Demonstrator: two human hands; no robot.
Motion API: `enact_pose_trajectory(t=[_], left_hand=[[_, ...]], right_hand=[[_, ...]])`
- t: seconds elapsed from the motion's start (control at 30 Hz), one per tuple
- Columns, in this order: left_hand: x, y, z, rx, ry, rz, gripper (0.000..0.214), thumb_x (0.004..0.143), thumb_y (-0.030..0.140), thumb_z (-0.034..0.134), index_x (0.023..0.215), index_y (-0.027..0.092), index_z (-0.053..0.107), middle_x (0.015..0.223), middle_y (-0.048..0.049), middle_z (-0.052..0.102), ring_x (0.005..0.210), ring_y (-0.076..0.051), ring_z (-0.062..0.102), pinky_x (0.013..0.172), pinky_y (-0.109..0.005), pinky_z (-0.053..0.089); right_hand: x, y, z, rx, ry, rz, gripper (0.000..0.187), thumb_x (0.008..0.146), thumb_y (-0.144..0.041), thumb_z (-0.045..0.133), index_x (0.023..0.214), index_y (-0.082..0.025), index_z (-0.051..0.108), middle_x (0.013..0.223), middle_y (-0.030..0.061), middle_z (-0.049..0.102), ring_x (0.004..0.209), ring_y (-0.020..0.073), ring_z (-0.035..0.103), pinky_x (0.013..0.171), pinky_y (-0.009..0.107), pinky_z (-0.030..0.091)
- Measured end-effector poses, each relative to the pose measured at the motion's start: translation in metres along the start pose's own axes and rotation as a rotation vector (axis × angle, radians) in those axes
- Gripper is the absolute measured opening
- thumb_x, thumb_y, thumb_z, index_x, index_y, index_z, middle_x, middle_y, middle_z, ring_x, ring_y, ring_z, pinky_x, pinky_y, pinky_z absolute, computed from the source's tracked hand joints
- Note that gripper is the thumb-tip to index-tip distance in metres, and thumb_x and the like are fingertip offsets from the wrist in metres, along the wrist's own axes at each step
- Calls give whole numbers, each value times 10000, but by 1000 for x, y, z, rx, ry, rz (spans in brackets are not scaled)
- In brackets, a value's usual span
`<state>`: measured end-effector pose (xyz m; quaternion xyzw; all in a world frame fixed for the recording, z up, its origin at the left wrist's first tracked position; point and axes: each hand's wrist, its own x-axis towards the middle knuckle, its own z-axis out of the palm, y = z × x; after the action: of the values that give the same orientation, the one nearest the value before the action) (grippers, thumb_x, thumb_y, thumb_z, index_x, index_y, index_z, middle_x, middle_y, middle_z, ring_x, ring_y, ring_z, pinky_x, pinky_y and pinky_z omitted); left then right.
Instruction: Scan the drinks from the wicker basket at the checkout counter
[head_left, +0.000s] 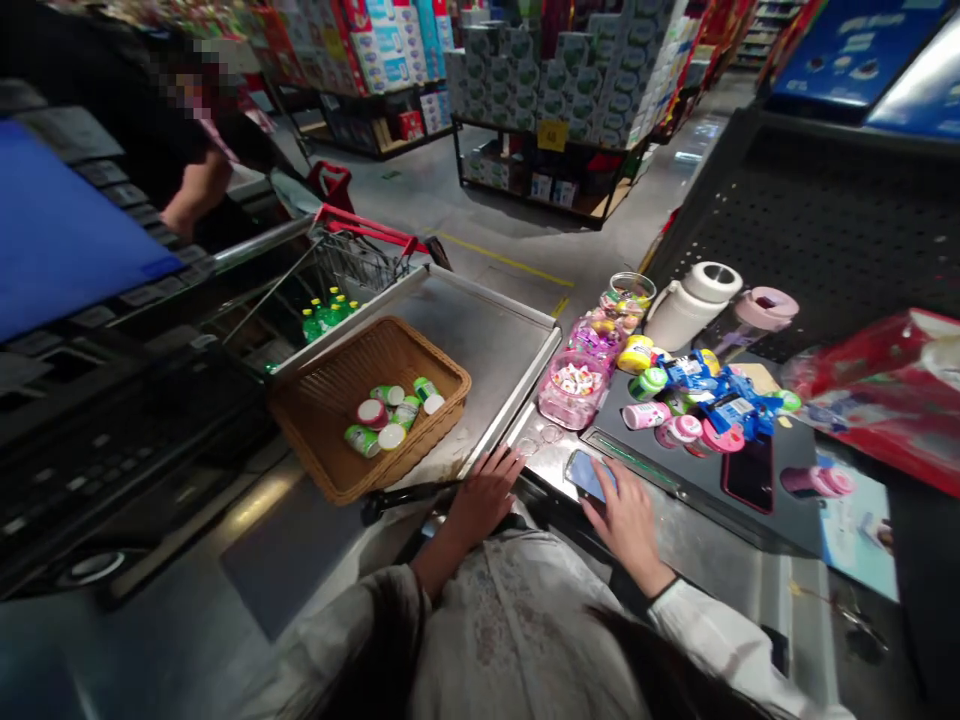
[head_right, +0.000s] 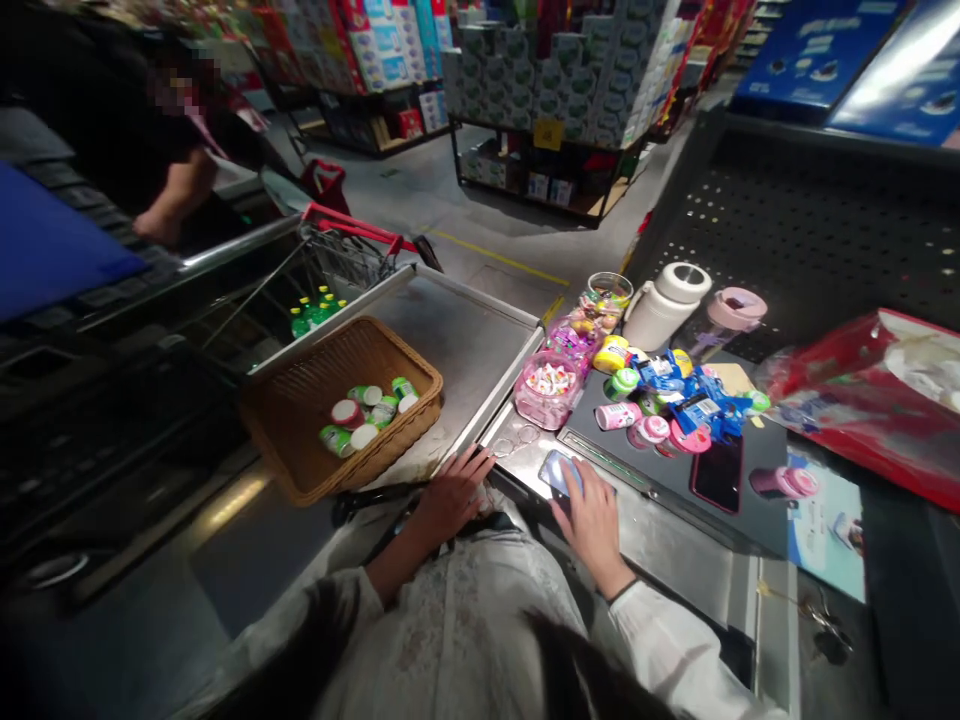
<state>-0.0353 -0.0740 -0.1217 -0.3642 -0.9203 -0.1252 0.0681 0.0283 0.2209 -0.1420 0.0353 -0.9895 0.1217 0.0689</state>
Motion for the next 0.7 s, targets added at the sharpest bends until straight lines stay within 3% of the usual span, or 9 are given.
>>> enact_pose_trajectory(t=[0.07, 0.17, 0.37, 0.53, 0.7], left_hand=[[-15, -4, -10, 35, 34, -87, 664, 1000, 252, 522, 1618, 227, 283, 1640, -67, 408, 1567, -225, 268, 1281, -438, 243], [-46, -10, -24, 111, 103, -223, 609, 1015, 237, 487, 1603, 214, 332, 1613, -66, 450, 1551, -231, 310, 1270, -433, 268], [-129, -12, -41, 304, 243, -600, 597, 1013, 276, 513, 1592, 255, 370, 1570, -59, 501, 1504, -266, 400, 1244, -455, 298], [-190, 4, -45, 408, 248, -896, 662, 1009, 285, 521, 1626, 282, 282, 1620, -73, 417, 1541, -302, 322, 1245, -509, 294], [-219, 23, -43, 440, 245, -1101, 722, 996, 259, 523, 1643, 292, 205, 1652, -87, 353, 1558, -328, 268, 1238, -555, 310]], right_hand=[[10, -32, -2, 37, 83, -109, 685, 1001, -411, 492, 1622, -250, 252, 1605, 157, 411, 1498, 338, 343, 1178, 533, 312], [34, -79, 1, 118, 104, -239, 761, 995, -447, 510, 1648, -267, 163, 1660, 137, 337, 1535, 340, 285, 1192, 556, 294], [80, -155, 19, 236, -48, -577, 777, 989, -410, 516, 1651, -235, 149, 1674, 114, 324, 1565, 323, 224, 1212, 539, 267], [88, -202, 45, 243, -172, -844, 625, 1005, -334, 497, 1593, -219, 318, 1598, 99, 459, 1504, 265, 351, 1180, 442, 313], [83, -237, 79, 201, -221, -920, 503, 1009, -320, 497, 1495, -195, 459, 1421, 136, 614, 1341, 291, 509, 1066, 457, 391]])
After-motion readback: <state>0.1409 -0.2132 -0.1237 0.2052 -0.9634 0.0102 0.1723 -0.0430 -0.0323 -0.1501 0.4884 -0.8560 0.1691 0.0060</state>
